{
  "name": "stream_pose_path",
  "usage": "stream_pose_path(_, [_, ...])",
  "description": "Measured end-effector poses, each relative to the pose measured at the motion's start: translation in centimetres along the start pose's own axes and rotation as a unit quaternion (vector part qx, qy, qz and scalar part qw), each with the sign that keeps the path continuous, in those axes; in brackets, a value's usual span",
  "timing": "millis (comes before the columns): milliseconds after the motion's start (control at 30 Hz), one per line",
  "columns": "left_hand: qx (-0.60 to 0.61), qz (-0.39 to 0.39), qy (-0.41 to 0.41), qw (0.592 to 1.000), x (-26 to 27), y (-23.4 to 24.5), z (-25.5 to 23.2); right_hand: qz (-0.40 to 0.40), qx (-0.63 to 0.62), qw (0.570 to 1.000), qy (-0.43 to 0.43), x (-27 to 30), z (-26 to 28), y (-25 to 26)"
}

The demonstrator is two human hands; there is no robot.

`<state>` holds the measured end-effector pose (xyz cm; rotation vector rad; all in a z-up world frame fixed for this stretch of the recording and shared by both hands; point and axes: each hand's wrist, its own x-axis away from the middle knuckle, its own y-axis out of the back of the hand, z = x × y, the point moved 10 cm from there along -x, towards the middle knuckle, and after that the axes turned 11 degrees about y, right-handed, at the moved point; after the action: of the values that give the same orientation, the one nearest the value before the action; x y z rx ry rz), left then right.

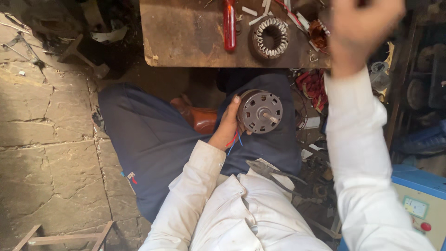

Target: The person sits on the floor and works on a small electric motor. They rotate the motor, use a wooden stick to probe the shaft area, and use pliers to adjust the red and blue wires attached to the motor.

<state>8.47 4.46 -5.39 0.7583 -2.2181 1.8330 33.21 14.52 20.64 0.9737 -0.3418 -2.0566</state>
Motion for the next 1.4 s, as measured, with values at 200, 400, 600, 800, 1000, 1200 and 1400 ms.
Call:
stream_pose_path(200, [-0.006,0.006,-0.009,1.000,-0.7,0.1,0.4,-0.075,-0.296,0.946,-0.110,12.1,12.2,0.0])
stream_pose_path(400, [-0.040,-0.004,-0.027,0.999,-0.1,-0.8,0.0,-0.040,-0.184,0.980,-0.069,17.0,13.9,-0.4])
stream_pose_path(600, [-0.051,-0.012,-0.031,0.998,0.4,-1.6,-0.8,-0.024,-0.147,0.988,-0.048,17.7,14.5,-1.2])
stream_pose_path(800, [-0.064,-0.011,-0.045,0.997,0.7,-2.1,-1.5,-0.046,-0.108,0.991,-0.071,17.5,14.1,-0.7])
stream_pose_path(1000, [-0.063,-0.021,-0.045,0.997,0.2,-1.8,-1.2,-0.017,-0.109,0.994,-0.022,17.3,15.4,-0.7])
stream_pose_path(1200, [-0.056,-0.012,-0.044,0.997,0.0,-1.7,-1.0,-0.003,-0.067,0.998,0.019,17.3,16.5,-1.0])
stream_pose_path(1400, [-0.078,-0.050,-0.037,0.995,0.5,-1.1,-0.8,0.006,-0.012,0.997,0.072,16.5,18.0,-1.3])
